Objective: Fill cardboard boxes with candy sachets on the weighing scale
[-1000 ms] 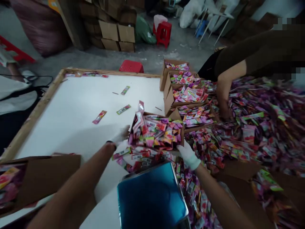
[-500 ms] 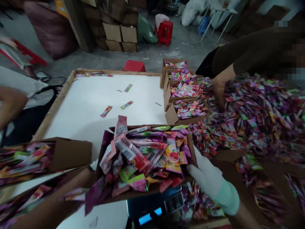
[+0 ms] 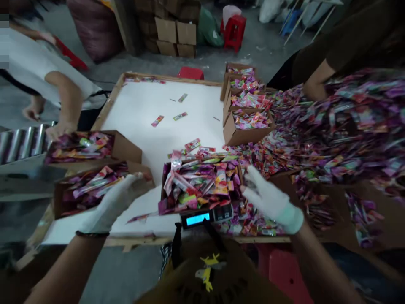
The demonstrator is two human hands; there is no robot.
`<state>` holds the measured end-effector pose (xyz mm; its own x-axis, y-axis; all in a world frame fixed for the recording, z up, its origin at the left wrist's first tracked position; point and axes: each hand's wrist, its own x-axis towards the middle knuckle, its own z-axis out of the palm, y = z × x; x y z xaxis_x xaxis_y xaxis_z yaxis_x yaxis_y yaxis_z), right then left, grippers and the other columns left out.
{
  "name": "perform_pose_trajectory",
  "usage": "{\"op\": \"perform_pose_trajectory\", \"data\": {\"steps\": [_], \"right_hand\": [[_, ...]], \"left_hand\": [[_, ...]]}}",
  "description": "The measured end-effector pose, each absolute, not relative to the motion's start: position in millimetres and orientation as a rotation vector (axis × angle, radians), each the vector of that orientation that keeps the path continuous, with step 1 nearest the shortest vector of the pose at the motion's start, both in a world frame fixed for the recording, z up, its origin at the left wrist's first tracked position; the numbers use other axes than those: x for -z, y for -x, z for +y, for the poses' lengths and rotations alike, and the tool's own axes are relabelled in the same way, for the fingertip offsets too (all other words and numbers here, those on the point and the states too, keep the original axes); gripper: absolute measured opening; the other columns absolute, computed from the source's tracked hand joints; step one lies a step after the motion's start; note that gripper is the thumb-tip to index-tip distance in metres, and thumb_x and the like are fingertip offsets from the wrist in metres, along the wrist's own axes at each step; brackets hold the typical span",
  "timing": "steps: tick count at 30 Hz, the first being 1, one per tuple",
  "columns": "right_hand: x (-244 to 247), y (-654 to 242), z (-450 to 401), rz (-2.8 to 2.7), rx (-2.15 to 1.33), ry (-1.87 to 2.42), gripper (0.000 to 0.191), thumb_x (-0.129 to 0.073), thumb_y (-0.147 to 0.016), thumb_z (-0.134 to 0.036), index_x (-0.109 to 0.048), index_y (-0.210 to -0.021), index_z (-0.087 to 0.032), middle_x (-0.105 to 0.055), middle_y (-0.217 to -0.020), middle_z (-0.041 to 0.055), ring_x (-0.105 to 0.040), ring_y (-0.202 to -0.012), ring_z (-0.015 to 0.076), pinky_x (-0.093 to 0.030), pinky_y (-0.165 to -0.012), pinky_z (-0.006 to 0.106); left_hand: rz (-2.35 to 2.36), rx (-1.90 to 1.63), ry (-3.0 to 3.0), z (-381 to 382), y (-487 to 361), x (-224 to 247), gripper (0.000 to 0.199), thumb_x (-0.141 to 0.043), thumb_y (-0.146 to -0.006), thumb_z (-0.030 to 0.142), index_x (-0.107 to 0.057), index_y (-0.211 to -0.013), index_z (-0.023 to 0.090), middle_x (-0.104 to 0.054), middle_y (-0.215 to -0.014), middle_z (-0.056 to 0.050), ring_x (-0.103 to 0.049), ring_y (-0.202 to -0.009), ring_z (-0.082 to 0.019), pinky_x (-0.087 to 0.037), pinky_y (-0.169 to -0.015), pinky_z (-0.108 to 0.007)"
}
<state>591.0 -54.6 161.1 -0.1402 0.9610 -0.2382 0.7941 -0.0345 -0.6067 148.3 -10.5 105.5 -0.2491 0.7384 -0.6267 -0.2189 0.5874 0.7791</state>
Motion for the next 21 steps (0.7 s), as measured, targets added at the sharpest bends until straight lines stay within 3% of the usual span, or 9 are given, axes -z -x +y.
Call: {"op": "perform_pose_trajectory", "data": {"steps": [3,6,12,16,21], "right_hand": [[-191.3,-602.6,-45.1,-2.155,-0.750,1.529,0.081,-0.059,-0.099,-0.043,-0.029,-0.171,-0.021,-0.052,-0.162,0.0165,-0.062,-0.139,0.0318,-0.055,-0.114,0.049],[-214.8,-591.8,-32.4,-2.458,-0.605,1.317,0.079,-0.060,-0.094,-0.028,-0.034,-0.169,-0.028,-0.046,-0.165,0.0097,-0.053,-0.147,0.0317,-0.052,-0.119,0.047],[-227.5,-545.5,-8.2,-2.924,-0.382,1.224,0.085,-0.061,-0.085,-0.011,-0.041,-0.166,-0.029,-0.048,-0.158,0.0119,-0.065,-0.128,0.0346,-0.057,-0.107,0.051],[-218.2,-517.1,7.7,-3.220,-0.359,1.340,0.088,-0.068,-0.088,-0.017,-0.037,-0.168,-0.037,-0.047,-0.160,0.0155,-0.069,-0.119,0.0364,-0.059,-0.098,0.049],[-184.2,-494.8,25.0,-3.404,-0.442,1.333,0.071,-0.062,-0.098,-0.029,-0.044,-0.165,-0.042,-0.049,-0.158,0.0189,-0.069,-0.123,0.0404,-0.059,-0.094,0.048]], "left_hand": [[1.559,-1.095,-0.272,-52.7,-127.0,-112.7,0.024,-0.075,-0.084,0.041,-0.071,-0.096,0.020,-0.080,-0.100,-0.007,-0.073,-0.105,-0.028,-0.063,-0.088,-0.039],[1.576,-1.164,-0.267,-94.1,-124.8,-110.2,0.025,-0.076,-0.084,0.043,-0.069,-0.095,0.020,-0.079,-0.096,-0.005,-0.072,-0.100,-0.027,-0.060,-0.087,-0.040],[1.646,-1.214,-0.356,-142.1,-150.1,-116.5,0.045,-0.086,-0.066,0.050,-0.070,-0.096,0.020,-0.078,-0.099,-0.006,-0.073,-0.102,-0.028,-0.058,-0.098,-0.043],[1.672,-1.252,-0.430,-165.0,-159.3,-121.4,0.056,-0.087,-0.061,0.056,-0.073,-0.101,0.020,-0.078,-0.109,-0.008,-0.073,-0.107,-0.029,-0.056,-0.104,-0.047],[1.706,-1.201,-0.431,-189.0,-157.8,-102.1,0.059,-0.084,-0.064,0.061,-0.073,-0.104,0.019,-0.078,-0.109,-0.012,-0.074,-0.108,-0.033,-0.055,-0.107,-0.053]]}}
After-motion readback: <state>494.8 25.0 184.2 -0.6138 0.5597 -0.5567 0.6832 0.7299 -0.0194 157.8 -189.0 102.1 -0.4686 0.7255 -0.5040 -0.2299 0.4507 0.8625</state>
